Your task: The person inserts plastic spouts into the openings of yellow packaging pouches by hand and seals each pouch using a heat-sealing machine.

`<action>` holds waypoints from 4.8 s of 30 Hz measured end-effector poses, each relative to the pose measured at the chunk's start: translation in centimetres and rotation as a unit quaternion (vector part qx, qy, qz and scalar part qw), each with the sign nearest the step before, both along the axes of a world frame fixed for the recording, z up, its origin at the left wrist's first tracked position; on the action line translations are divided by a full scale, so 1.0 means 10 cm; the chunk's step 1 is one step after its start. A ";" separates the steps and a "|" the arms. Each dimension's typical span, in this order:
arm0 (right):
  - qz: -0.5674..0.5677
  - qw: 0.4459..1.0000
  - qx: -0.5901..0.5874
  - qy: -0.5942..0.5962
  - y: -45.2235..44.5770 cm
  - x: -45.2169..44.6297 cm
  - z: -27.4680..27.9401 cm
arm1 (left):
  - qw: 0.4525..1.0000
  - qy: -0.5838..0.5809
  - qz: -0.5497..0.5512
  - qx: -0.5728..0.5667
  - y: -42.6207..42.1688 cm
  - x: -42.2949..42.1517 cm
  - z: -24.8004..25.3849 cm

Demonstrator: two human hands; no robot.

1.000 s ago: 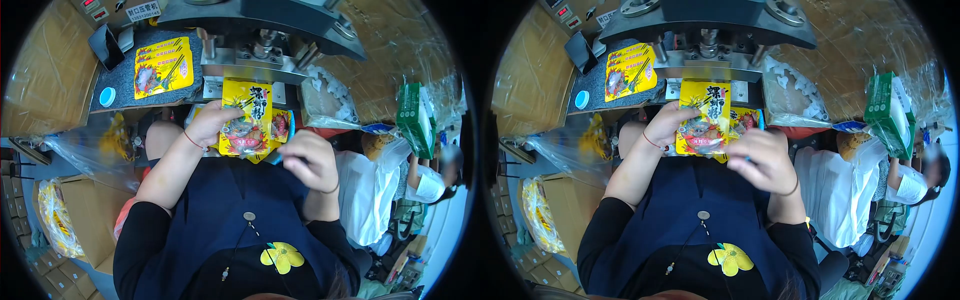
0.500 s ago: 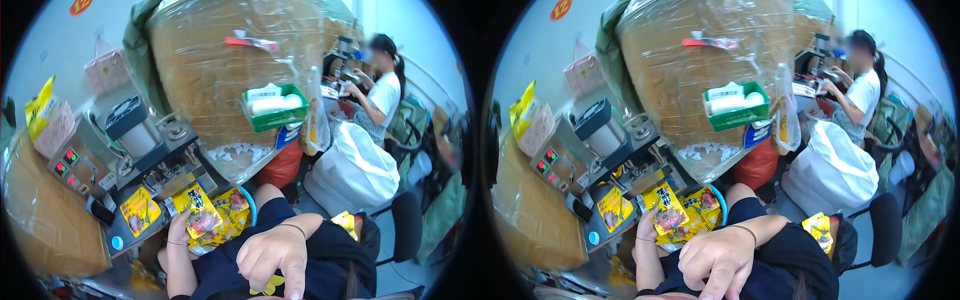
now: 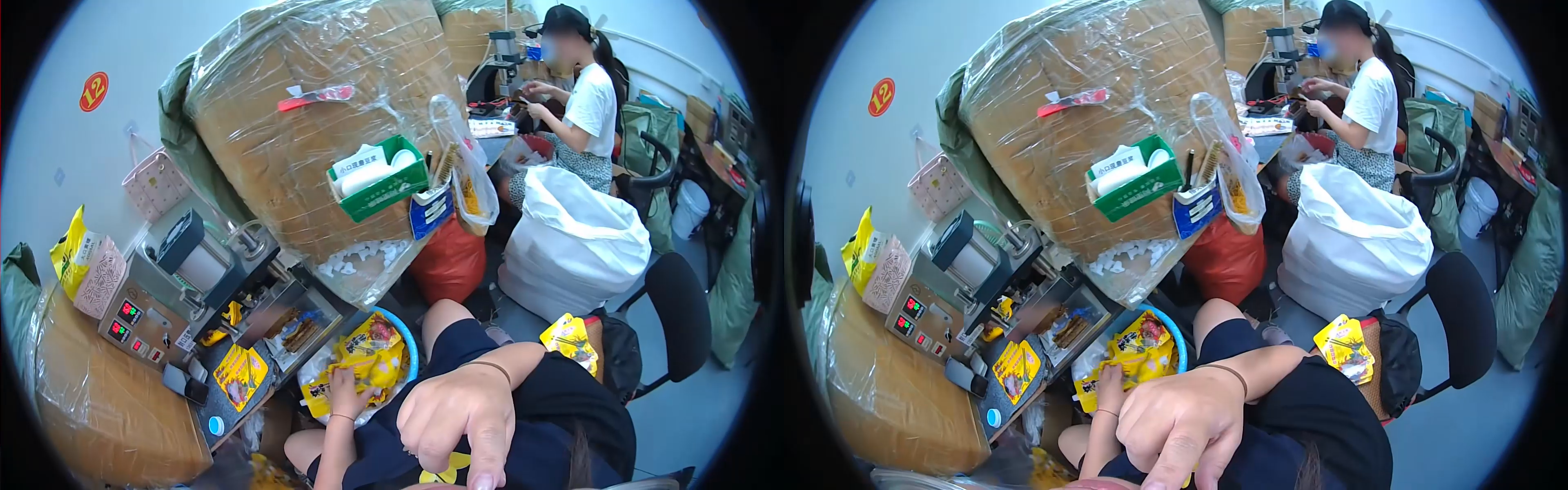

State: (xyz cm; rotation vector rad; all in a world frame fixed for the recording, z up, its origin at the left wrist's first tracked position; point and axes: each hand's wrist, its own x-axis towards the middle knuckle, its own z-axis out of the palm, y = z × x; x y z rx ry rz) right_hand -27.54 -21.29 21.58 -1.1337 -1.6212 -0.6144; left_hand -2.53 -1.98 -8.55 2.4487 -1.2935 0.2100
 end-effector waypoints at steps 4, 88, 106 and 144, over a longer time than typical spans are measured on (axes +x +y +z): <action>-0.024 1.000 0.015 -0.007 -0.09 -0.09 0.03 | 0.982 -0.034 0.061 -0.178 0.14 0.04 0.38; -0.249 0.940 0.165 -0.163 -0.42 0.97 0.67 | 0.927 0.347 -0.108 -0.088 0.80 -0.13 0.78; -0.719 0.529 -0.285 0.348 -1.25 3.05 -1.97 | 0.852 0.502 -0.066 -0.135 0.90 -0.24 0.56; -0.441 0.770 -0.188 0.421 -0.23 2.50 -1.00 | 0.682 0.645 -0.020 -0.343 0.10 -0.01 1.06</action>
